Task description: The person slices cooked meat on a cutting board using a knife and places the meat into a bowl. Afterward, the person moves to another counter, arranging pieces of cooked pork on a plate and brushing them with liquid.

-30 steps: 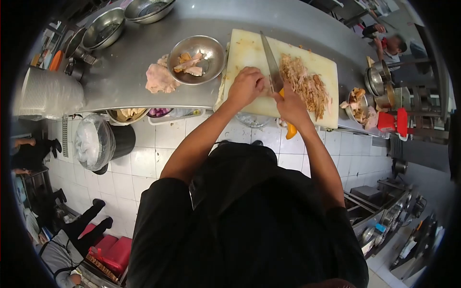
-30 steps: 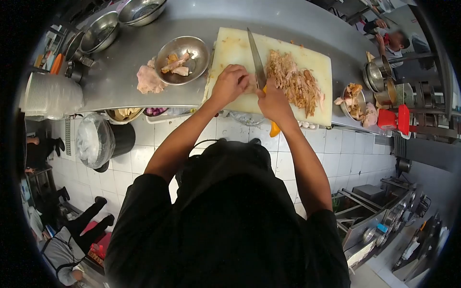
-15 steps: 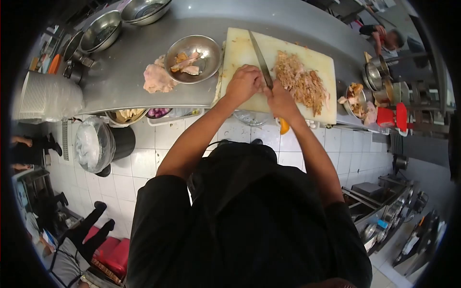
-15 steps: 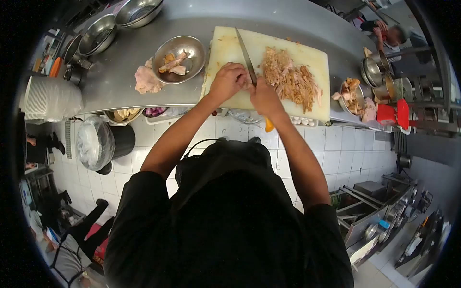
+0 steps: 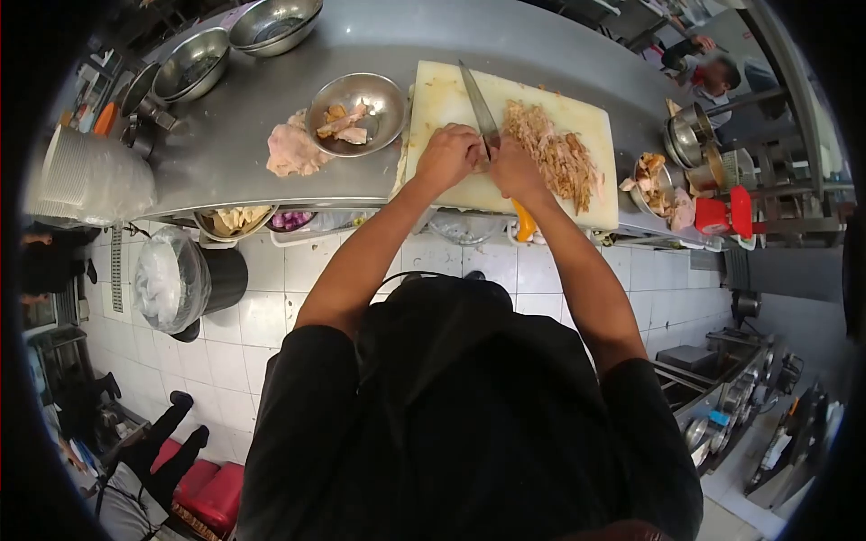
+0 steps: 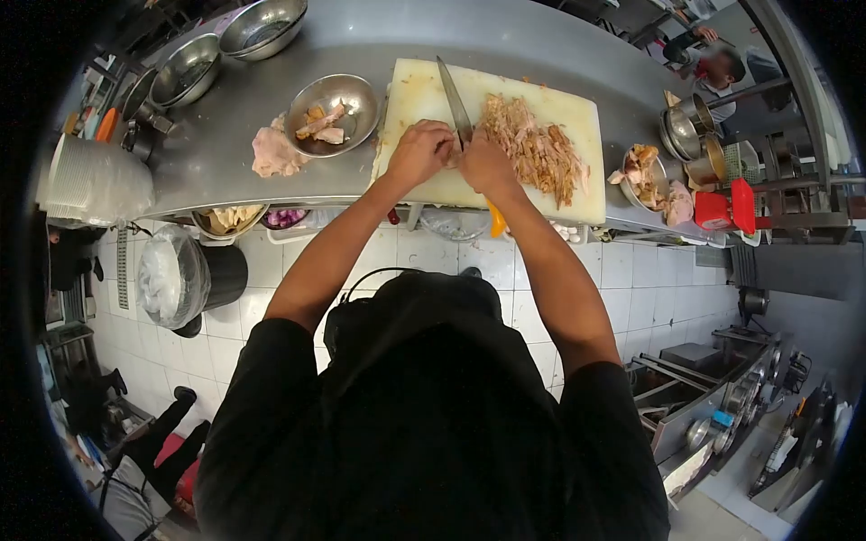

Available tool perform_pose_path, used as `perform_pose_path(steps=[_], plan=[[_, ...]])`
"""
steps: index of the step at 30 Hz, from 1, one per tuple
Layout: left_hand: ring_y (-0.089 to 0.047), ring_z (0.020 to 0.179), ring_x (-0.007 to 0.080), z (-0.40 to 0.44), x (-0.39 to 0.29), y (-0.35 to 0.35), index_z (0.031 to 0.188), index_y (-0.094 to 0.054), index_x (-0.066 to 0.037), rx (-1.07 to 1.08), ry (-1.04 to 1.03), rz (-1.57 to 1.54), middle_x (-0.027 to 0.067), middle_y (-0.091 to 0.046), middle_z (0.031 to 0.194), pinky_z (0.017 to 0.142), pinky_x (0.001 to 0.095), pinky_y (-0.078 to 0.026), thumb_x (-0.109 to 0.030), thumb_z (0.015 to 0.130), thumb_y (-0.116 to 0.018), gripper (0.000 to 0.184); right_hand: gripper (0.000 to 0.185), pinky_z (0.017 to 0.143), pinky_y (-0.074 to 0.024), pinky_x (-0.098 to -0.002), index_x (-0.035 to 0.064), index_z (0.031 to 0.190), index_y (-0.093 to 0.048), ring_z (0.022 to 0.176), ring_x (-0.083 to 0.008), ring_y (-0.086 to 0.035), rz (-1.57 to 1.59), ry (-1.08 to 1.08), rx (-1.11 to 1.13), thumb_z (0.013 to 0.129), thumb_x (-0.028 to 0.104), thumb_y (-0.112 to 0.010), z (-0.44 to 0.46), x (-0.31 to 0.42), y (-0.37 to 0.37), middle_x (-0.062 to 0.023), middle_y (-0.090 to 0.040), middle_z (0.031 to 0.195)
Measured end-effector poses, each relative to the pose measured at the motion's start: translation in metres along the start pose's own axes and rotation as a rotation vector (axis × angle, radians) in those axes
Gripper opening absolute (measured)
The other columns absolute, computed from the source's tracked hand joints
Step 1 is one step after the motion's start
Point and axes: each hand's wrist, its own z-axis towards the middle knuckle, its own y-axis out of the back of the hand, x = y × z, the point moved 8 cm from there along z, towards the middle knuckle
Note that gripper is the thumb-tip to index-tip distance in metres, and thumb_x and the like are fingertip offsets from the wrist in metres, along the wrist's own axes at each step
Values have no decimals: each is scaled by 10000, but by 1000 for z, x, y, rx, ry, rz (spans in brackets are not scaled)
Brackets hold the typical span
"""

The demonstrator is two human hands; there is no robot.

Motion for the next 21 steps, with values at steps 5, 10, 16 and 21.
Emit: perform_pose_path(steps=[5, 10, 16, 21], plan=[[-615, 931, 295, 4, 3, 1, 830, -679, -8, -4, -10, -3, 102, -680, 968, 849, 383, -489, -25, 727, -636, 112, 374, 812, -500, -500, -91, 1085, -462, 923, -449, -629, -210, 204, -188, 890, 222, -525, 14, -7, -15, -316, -641, 937], [-629, 893, 297, 3, 2, -2, 801, -682, -9, 35, -10, 35, 106, -682, 908, 821, 386, -498, 2, 676, -641, 132, 396, 777, -521, -475, -103, 1095, -475, 826, -422, -662, -224, 178, -118, 850, 196, -560, 53, 2, -6, -310, -646, 926], [-627, 891, 290, -3, 2, 4, 830, -687, -6, 24, 4, -84, 98, -676, 896, 810, 387, -497, -29, 724, -656, 113, 356, 557, -547, -377, -114, 1072, -496, 512, -287, -654, -66, 61, 21, 837, 151, -535, 0, 22, 21, -276, -656, 819], [-618, 899, 291, -4, 10, 10, 835, -692, -19, -88, 93, -155, 92, -670, 926, 822, 380, -489, -58, 760, -660, 91, 304, 606, -548, -432, -141, 1037, -487, 601, -368, -666, -14, 4, 15, 827, 78, -476, -36, 20, 6, -305, -641, 809]])
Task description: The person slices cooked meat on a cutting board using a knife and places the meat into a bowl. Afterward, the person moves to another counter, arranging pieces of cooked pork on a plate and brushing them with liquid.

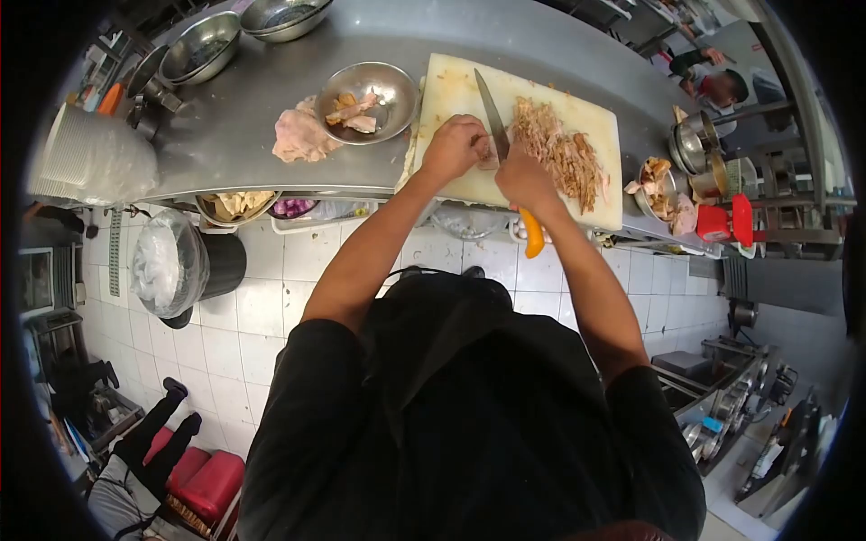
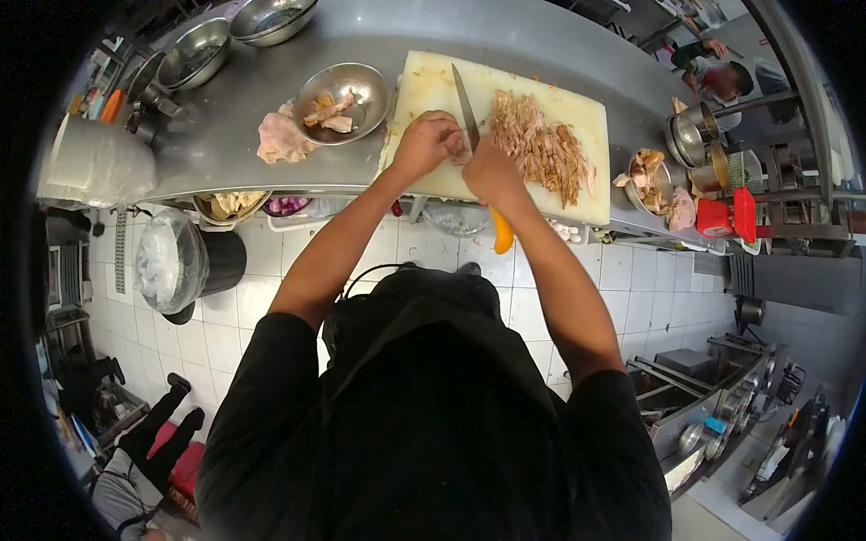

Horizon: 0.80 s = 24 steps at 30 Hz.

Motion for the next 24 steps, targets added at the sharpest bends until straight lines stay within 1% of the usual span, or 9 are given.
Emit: perform_pose_path(steps=[4, 6, 7, 9, 10, 12, 16, 21, 24], plan=[[-606, 931, 285, 3, -4, -7, 809, -683, -27, 79, -37, 92, 94, -669, 940, 851, 378, -469, -75, 766, -642, 77, 290, 744, -523, -494, -135, 1031, -481, 768, -456, -652, -53, 137, -138, 805, 47, -474, 21, -29, -26, -345, -627, 852], [-603, 937, 282, 2, -5, -14, 796, -679, -29, 126, -50, 125, 93, -669, 931, 859, 377, -464, -77, 763, -635, 73, 209, 554, -535, -460, -101, 988, -453, 588, -411, -642, -118, 196, -194, 863, 65, -436, 22, -30, -26, -292, -633, 771], [-603, 930, 284, 2, -5, -16, 782, -673, -29, 132, -51, 116, 92, -670, 922, 858, 378, -463, -77, 757, -630, 69, 209, 554, -535, -460, -101, 988, -453, 588, -411, -642, -120, 198, -190, 863, 65, -436, 28, -39, -33, -292, -633, 771], [-603, 923, 286, 3, 0, -14, 768, -667, -29, 131, -41, 110, 91, -671, 912, 856, 379, -463, -76, 751, -625, 66, 222, 570, -538, -467, -102, 997, -456, 597, -438, -633, -244, 536, -491, 859, 71, -454, 29, -33, -34, -303, -635, 804], [-603, 924, 286, 0, -1, -16, 764, -665, -28, 164, -48, 121, 89, -671, 902, 856, 381, -465, -70, 744, -626, 61, 222, 570, -538, -467, -102, 997, -456, 597, -438, -633, -243, 529, -479, 859, 71, -454, 24, -19, -27, -303, -635, 804], [-603, 924, 287, 6, -4, -17, 760, -663, -27, 193, -94, 137, 87, -671, 893, 855, 382, -466, -63, 736, -627, 57, 353, 839, -498, -494, -121, 1067, -449, 919, -464, -629, -108, 132, -110, 837, 128, -547, 46, -16, -22, -354, -623, 929], [-605, 923, 292, 0, -6, -17, 785, -674, -25, 146, -110, 94, 88, -675, 909, 855, 388, -472, -67, 742, -638, 71, 391, 842, -502, -496, -109, 1093, -451, 927, -441, -637, 145, -36, 12, 853, 174, -574, 42, -19, -10, -349, -625, 945], [-610, 932, 293, 1, 0, -16, 828, -694, -30, 143, -87, 104, 90, -682, 934, 862, 393, -478, -90, 751, -654, 106, 346, 587, -565, -427, -114, 1105, -475, 680, -374, -680, -259, 230, -133, 866, 130, -529, 62, -32, -1, -308, -641, 903], [-614, 940, 289, 2, -1, -18, 838, -701, -37, 143, -68, 130, 103, -680, 949, 868, 394, -479, -112, 767, -668, 108, 349, 496, -549, -384, -115, 1114, -481, 589, -348, -670, -257, 223, -116, 876, 139, -511, 54, -30, 2, -293, -645, 900]])
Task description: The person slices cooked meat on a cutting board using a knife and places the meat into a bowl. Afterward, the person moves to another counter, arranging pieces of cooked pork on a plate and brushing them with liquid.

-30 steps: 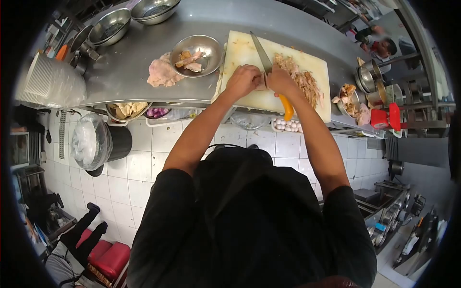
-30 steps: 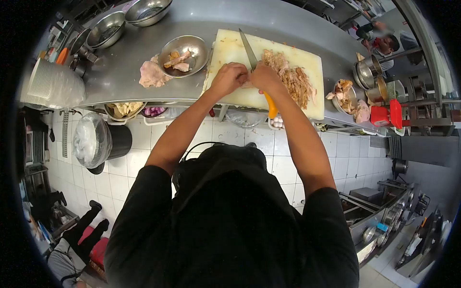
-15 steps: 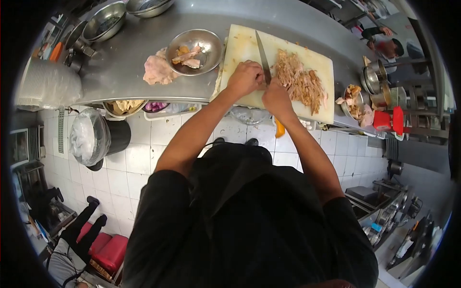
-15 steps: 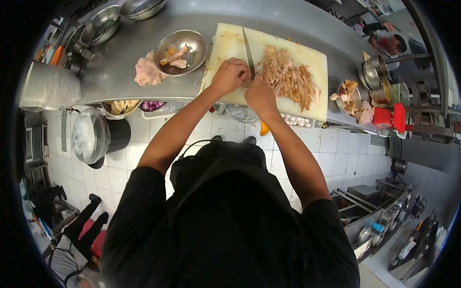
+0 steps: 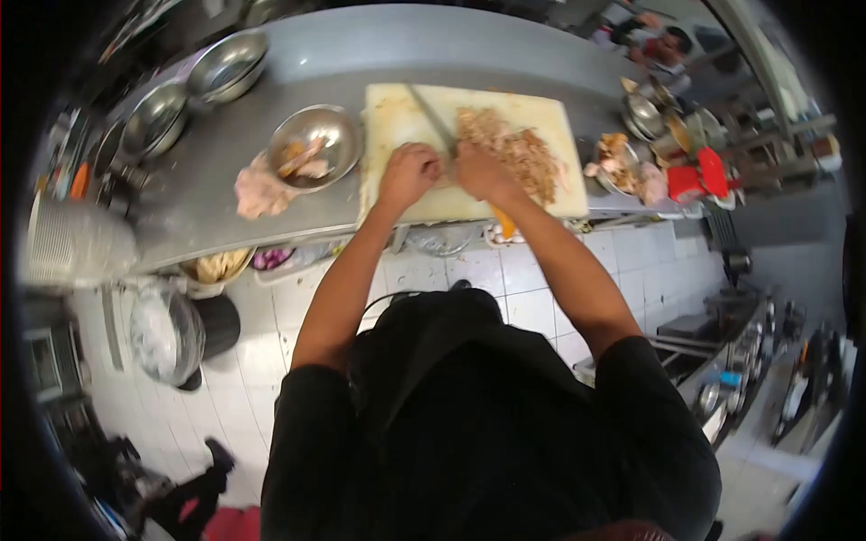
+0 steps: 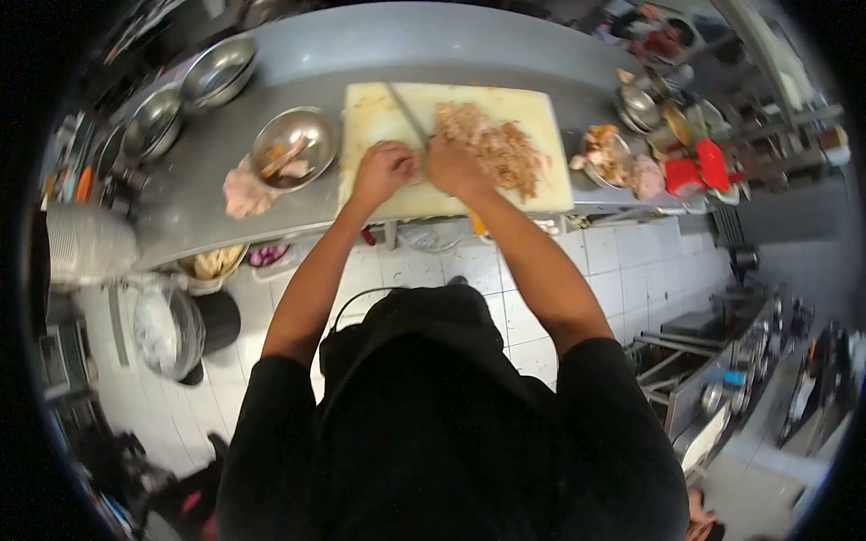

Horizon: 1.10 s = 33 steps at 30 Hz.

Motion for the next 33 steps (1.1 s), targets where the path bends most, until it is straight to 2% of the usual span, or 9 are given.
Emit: perform_pose_path(steps=[5, 11, 13, 14, 16, 23, 26, 28, 33], plan=[[-614, 935, 298, -4, 5, 8, 863, -703, -31, -120, 26, -74, 113, -675, 950, 850, 389, -484, -116, 795, -684, 111, 364, 499, -545, -372, -117, 1140, -491, 616, -316, -686, 313, -235, 145, 891, 148, -492, -30, 27, 23, -289, -650, 972], [-607, 936, 303, -4, 3, 7, 856, -698, -25, -85, 41, -57, 113, -669, 951, 850, 392, -480, -93, 792, -674, 97, 451, 722, -557, -426, -125, 1221, -428, 829, -379, -684, 309, -219, 221, 869, 150, -486, -33, 24, -26, -300, -648, 1001], [-603, 929, 308, -2, 4, 5, 842, -692, -24, -68, 20, -26, 113, -664, 946, 854, 397, -479, -77, 774, -669, 89, 500, 856, -510, -466, -124, 1254, -404, 953, -427, -642, 11, 25, -159, 854, 160, -498, -20, 24, -26, -321, -636, 1020], [-600, 927, 310, -3, 4, 3, 838, -689, -23, -66, 9, -5, 113, -662, 944, 855, 399, -478, -67, 763, -665, 91, 500, 856, -510, -466, -124, 1254, -404, 953, -427, -642, 26, 45, -130, 854, 160, -498, -20, 24, -33, -321, -636, 1020], [-597, 931, 313, -4, 3, 5, 831, -683, -21, -68, 18, -10, 114, -660, 941, 853, 395, -481, -58, 749, -663, 92, 476, 876, -493, -492, -119, 1222, -425, 977, -445, -627, 228, -208, 52, 846, 160, -511, -28, 22, -18, -335, -627, 1027], [-594, 935, 310, -2, 1, -5, 777, -652, -17, 80, -25, -30, 115, -654, 906, 836, 372, -492, -20, 707, -656, 70, 359, 824, -512, -498, -88, 1085, -455, 904, -425, -654, 54, -31, -81, 863, 184, -529, 0, 20, -24, -316, -647, 951], [-599, 936, 299, -3, -2, -1, 798, -673, -16, 34, -4, -55, 111, -664, 910, 845, 373, -492, -24, 722, -664, 77, 361, 711, -548, -473, -94, 1054, -449, 725, -390, -681, 46, -45, 33, 879, 209, -539, 13, 1, -36, -299, -652, 884], [-601, 936, 296, -2, -3, 3, 808, -680, -14, 22, 1, -35, 110, -667, 918, 852, 369, -492, -25, 729, -667, 81, 394, 596, -557, -434, -118, 1072, -443, 571, -344, -667, 351, -199, 138, 884, 214, -542, 4, 8, -8, -296, -651, 849], [-637, 878, 259, -3, 28, 13, 830, -702, -15, -187, 208, -329, 95, -679, 915, 823, 345, -510, -52, 758, -684, 82, 410, 565, -557, -405, -141, 1110, -432, 552, -323, -670, 383, -200, 191, 877, 182, -527, -29, 32, 13, -308, -650, 851]])
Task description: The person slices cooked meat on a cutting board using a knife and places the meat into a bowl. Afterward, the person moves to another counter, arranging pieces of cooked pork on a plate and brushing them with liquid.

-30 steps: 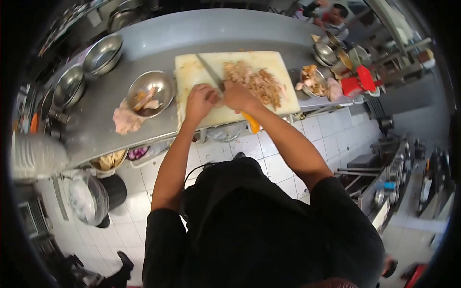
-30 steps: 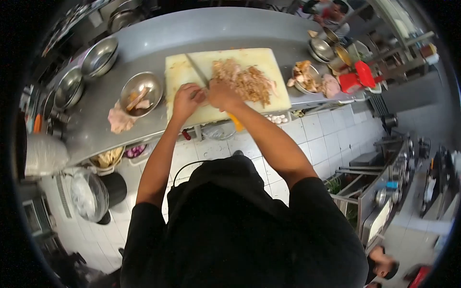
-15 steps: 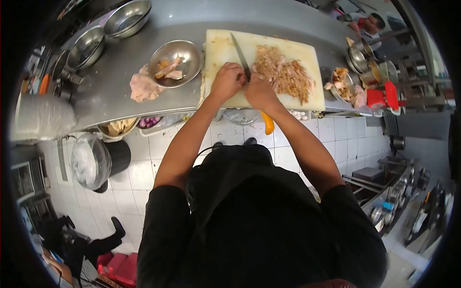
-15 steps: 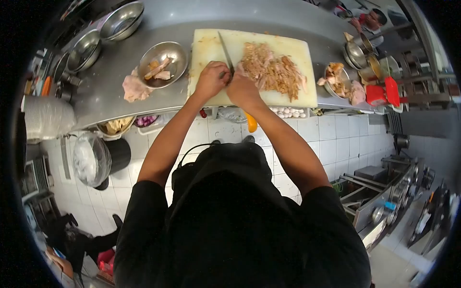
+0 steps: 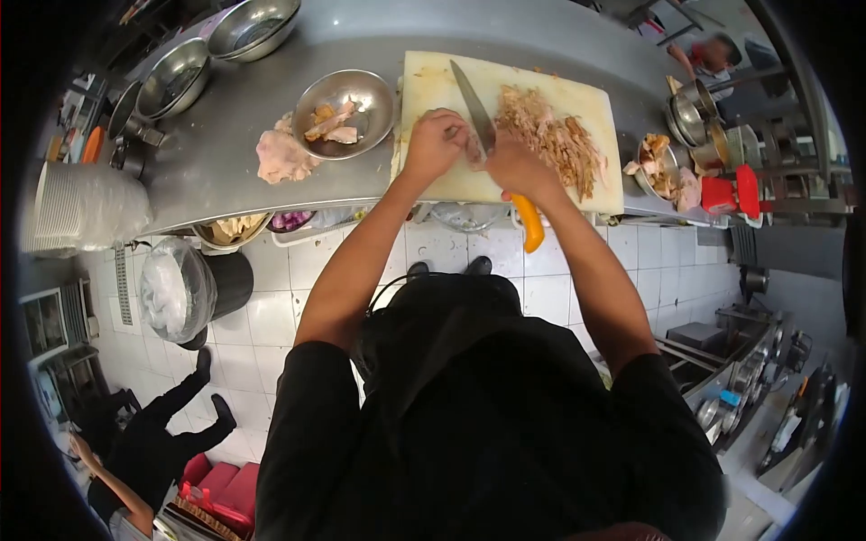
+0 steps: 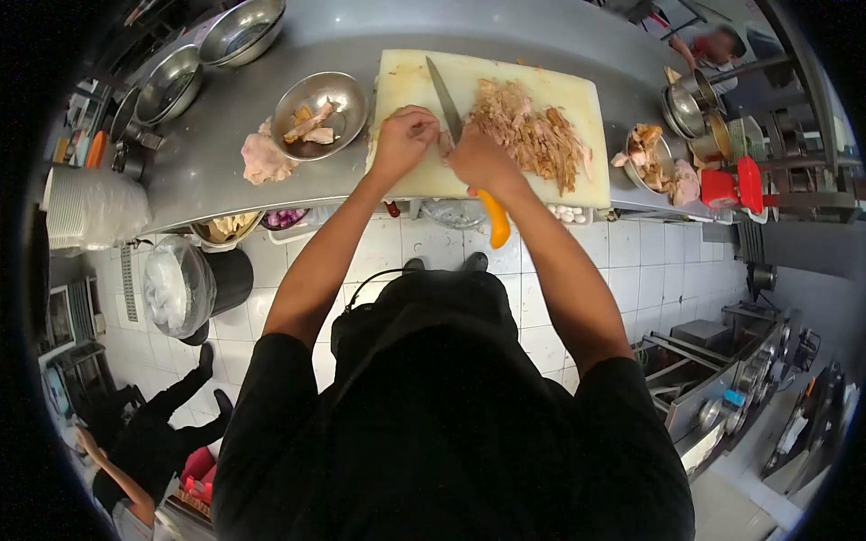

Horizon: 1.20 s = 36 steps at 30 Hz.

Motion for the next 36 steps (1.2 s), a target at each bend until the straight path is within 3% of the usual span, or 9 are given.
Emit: perform_pose_path(steps=[8, 10, 13, 16, 19, 29, 31, 35, 36], plan=[[-623, 909, 271, -8, -21, -10, 805, -700, -20, 129, -176, 196, 88, -676, 913, 817, 355, -509, -48, 741, -684, 72, 225, 474, -535, -413, -86, 1013, -426, 501, -340, -640, -95, 48, -157, 876, 92, -447, 6, -42, -46, -290, -638, 796], [-585, 897, 299, -8, -20, -16, 745, -677, -20, 179, -191, 227, 106, -657, 858, 810, 392, -490, -56, 703, -672, 56, 249, 487, -540, -415, -90, 1026, -428, 503, -339, -640, -349, 283, -455, 884, 112, -462, 4, -22, -36, -294, -642, 815], [-607, 939, 295, -6, -21, -19, 790, -692, -12, 247, -186, 267, 99, -676, 923, 821, 377, -502, -33, 712, -679, 82, 398, 660, -562, -419, -128, 1141, -421, 576, -332, -675, 56, -26, -63, 856, 129, -527, 19, -15, -19, -326, -638, 902], [-592, 883, 300, -8, -30, -16, 756, -678, -18, 262, -248, 263, 109, -663, 855, 808, 390, -493, -31, 717, -660, 45, 414, 581, -561, -391, -132, 1141, -420, 551, -310, -669, -211, 163, 41, 869, 156, -541, 30, 5, -10, -322, -640, 881], [-628, 887, 287, -7, -25, -3, 807, -695, -7, 128, -159, 154, 106, -684, 927, 817, 372, -506, -56, 767, -680, 65, 388, 538, -554, -379, -135, 1141, -427, 539, -310, -664, -3, -39, -21, 871, 128, -515, -2, 2, -2, -319, -642, 881], [-633, 876, 284, -13, -28, -11, 817, -702, -13, 138, -197, 202, 105, -687, 927, 818, 365, -506, -52, 768, -678, 67, 205, 507, -533, -443, -85, 988, -426, 543, -391, -647, -48, 3, -184, 854, 68, -449, -8, -29, -36, -328, -621, 748], [-628, 883, 295, -14, -24, -16, 802, -689, -5, 200, -164, 245, 113, -685, 936, 813, 368, -506, -25, 738, -675, 69, 323, 868, -470, -543, -92, 1092, -439, 962, -505, -604, -61, -90, -123, 822, 75, -502, -10, -27, -36, -369, -617, 966], [-618, 903, 311, -6, -22, -20, 816, -693, -10, 221, -209, 257, 126, -681, 946, 814, 380, -505, -5, 710, -666, 109, 382, 761, -529, -498, -94, 1141, -431, 845, -453, -661, -120, 85, -302, 835, 114, -530, 21, -19, -21, -349, -632, 942], [-618, 903, 311, -5, -27, -20, 816, -693, -10, 232, -236, 264, 126, -681, 946, 814, 380, -505, -5, 710, -666, 109, 414, 691, -543, -464, -96, 1166, -424, 757, -410, -674, -32, 2, -191, 839, 130, -540, 26, -17, -16, -331, -642, 918]])
